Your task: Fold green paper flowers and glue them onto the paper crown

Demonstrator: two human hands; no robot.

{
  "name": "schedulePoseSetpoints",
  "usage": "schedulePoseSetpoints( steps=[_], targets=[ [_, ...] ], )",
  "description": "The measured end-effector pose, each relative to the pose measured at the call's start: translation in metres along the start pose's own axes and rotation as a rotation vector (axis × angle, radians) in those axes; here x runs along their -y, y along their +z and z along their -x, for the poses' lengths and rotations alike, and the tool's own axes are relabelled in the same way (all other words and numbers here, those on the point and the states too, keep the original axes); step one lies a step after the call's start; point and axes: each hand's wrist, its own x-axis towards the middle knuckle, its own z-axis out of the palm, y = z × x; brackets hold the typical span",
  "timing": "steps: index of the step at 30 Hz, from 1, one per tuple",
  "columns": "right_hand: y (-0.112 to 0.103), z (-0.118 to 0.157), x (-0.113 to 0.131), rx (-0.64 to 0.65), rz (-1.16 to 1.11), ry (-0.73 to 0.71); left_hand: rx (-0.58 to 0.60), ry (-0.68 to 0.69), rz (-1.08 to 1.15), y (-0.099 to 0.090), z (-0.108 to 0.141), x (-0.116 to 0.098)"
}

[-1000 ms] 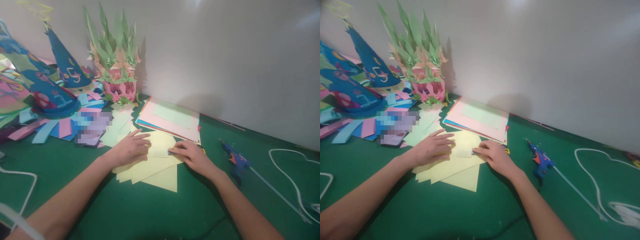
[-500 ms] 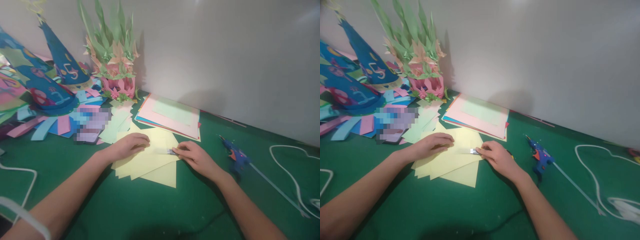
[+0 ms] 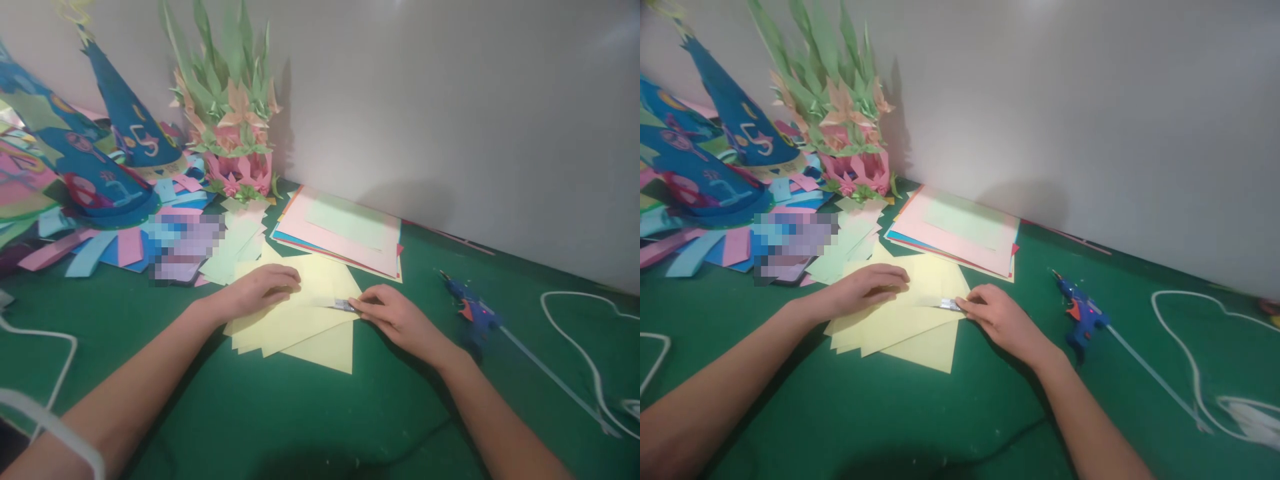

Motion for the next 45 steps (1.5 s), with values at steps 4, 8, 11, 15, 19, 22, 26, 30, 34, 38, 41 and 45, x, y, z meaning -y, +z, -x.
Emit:
schedulePoseSetpoints(
  steps=[4,8,11,15,19,22,26,30,34,38,41,45],
  targets=[
    [0.002,-0.003,0.005,-0.017,-0.007,0.002,-0.001,0.005,0.008,0.001,0.001,0.002],
    [0.005,-0.003,0.006,-0.055,0.000,-0.016,-0.010,0.019,0.015,0.001,0.000,0.001],
    [0.006,-0.001,0.006,-0.043,0.032,-0.029,-0.003,0.015,0.013,0.001,0.000,0.001],
    [0.005,0.001,0.005,-0.016,0.053,-0.047,-0.006,0.009,0.005,0.001,0.000,0.002],
    [0.004,0.000,0.009,-0.027,0.048,-0.044,-0.014,0.022,0.017,0.002,0.000,0.001],
    [0.005,-0.003,0.014,-0.025,0.052,-0.027,0.009,0.005,0.027,0.000,0.000,0.000],
    [0.006,-0.008,0.021,-0.004,0.040,0.022,0.043,-0.009,0.036,-0.003,0.001,-0.001],
    [0.008,-0.013,0.029,0.032,-0.030,0.133,0.055,-0.002,0.041,-0.003,0.001,-0.001],
    [0.007,-0.017,0.035,0.070,-0.129,0.236,0.057,-0.015,0.041,-0.004,0.000,-0.002],
    [0.007,-0.021,0.038,0.082,-0.138,0.281,0.065,-0.027,0.031,-0.005,0.000,-0.003],
    [0.009,-0.023,0.040,0.082,-0.103,0.273,0.051,-0.011,0.027,-0.005,0.000,-0.002],
    [0.011,-0.025,0.042,0.073,-0.110,0.270,0.032,0.014,0.051,-0.006,0.000,-0.002]
  ],
)
